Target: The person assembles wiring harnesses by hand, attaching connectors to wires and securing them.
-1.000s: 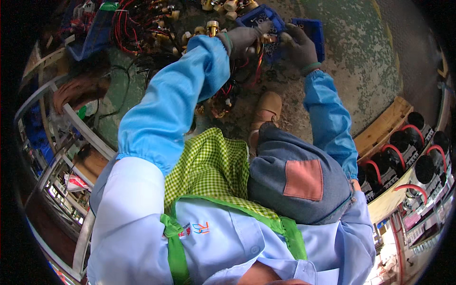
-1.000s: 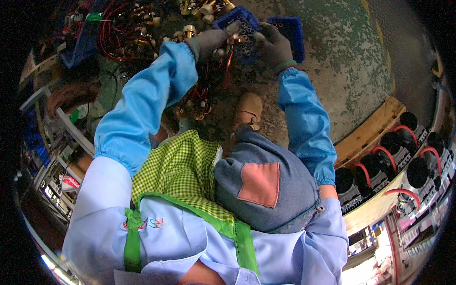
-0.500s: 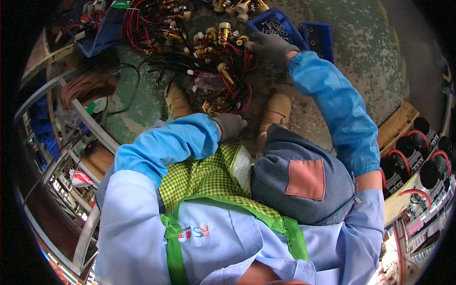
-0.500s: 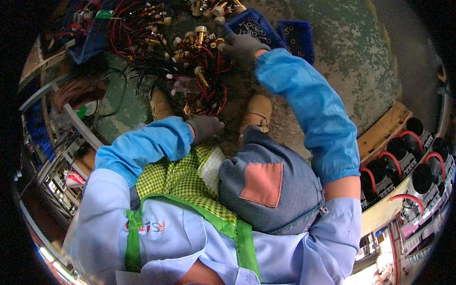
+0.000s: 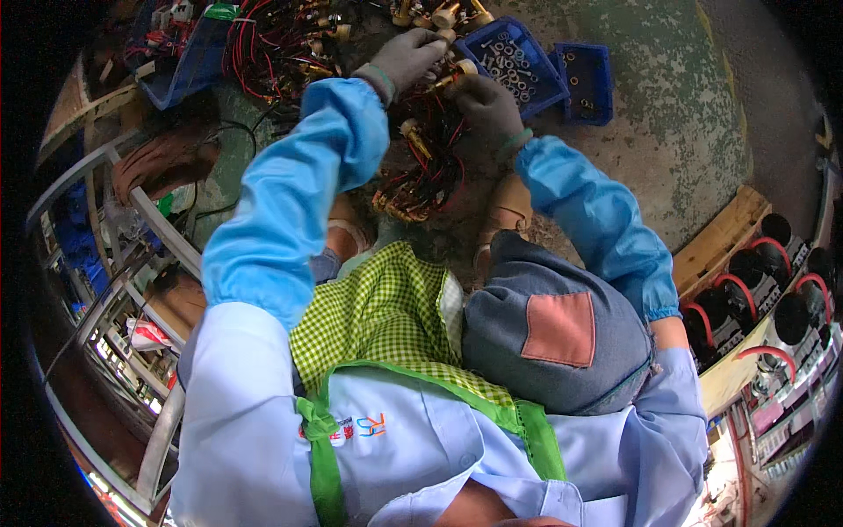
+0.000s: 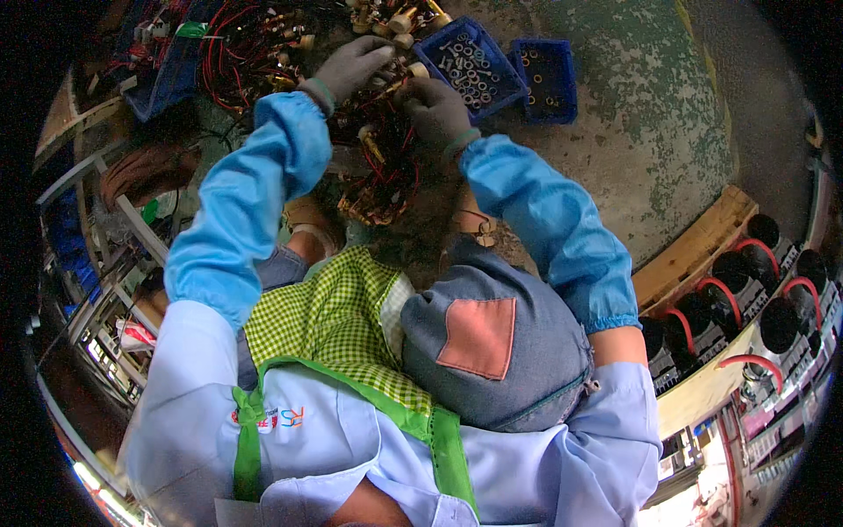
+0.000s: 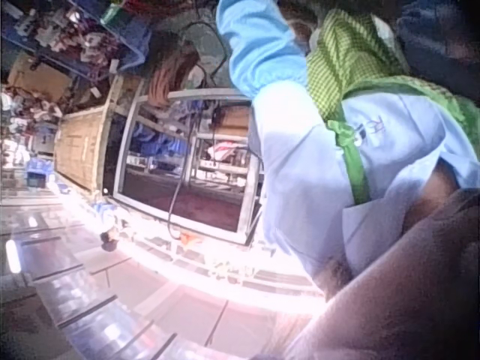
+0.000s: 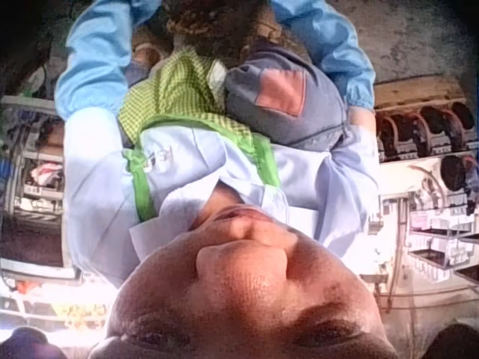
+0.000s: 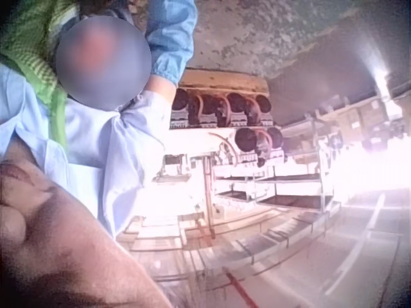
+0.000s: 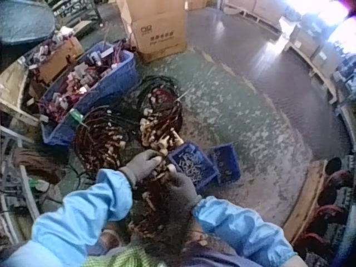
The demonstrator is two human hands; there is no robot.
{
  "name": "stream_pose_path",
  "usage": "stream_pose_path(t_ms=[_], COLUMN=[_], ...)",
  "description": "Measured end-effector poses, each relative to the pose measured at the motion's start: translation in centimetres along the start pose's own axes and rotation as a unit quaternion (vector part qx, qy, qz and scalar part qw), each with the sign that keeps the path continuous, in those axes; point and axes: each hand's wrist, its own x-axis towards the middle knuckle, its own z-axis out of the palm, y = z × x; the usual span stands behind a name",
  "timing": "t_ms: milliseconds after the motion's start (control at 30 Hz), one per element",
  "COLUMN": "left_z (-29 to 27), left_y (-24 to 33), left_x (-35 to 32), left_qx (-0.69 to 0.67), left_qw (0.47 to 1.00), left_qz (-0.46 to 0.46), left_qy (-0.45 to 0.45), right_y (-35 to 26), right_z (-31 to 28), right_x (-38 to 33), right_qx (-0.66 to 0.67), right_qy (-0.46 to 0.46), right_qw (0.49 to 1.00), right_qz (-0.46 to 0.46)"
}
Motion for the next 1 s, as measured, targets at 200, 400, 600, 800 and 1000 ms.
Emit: stream_pose_path(t_ms=[200,400,600,800,1000], left_z=[0.8,1.7,1.2,1.1,3.7], left_y=[3.5,5.9,3.9,1.7,3.7], left_x=[0.5,-2.1,-5.2,-6.4,-2.8], left_qx=[0.359,0.351,0.196,0.190,0.047], left_qw=[0.933,0.927,0.973,0.947,0.964], left_qz=[0.025,-0.101,-0.098,0.232,0.260], left_qy=[0.018,-0.087,-0.068,0.115,-0.014], right_y=[-1.4,-3.0,-3.3,-4.3,-0.4], right_z=[-0.3,1.9,3.2,-2.0,-5.0], right_x=[-3.3,-5.0,-6.4,-4.9,-0.3], right_qx=[-0.227,-0.345,-0.390,-0.014,0.254], right_qy=[0.090,0.032,-0.073,0.064,-0.086], right_qw=[0.924,0.882,0.856,0.993,0.963], right_qz=[-0.295,-0.319,-0.331,-0.097,-0.015])
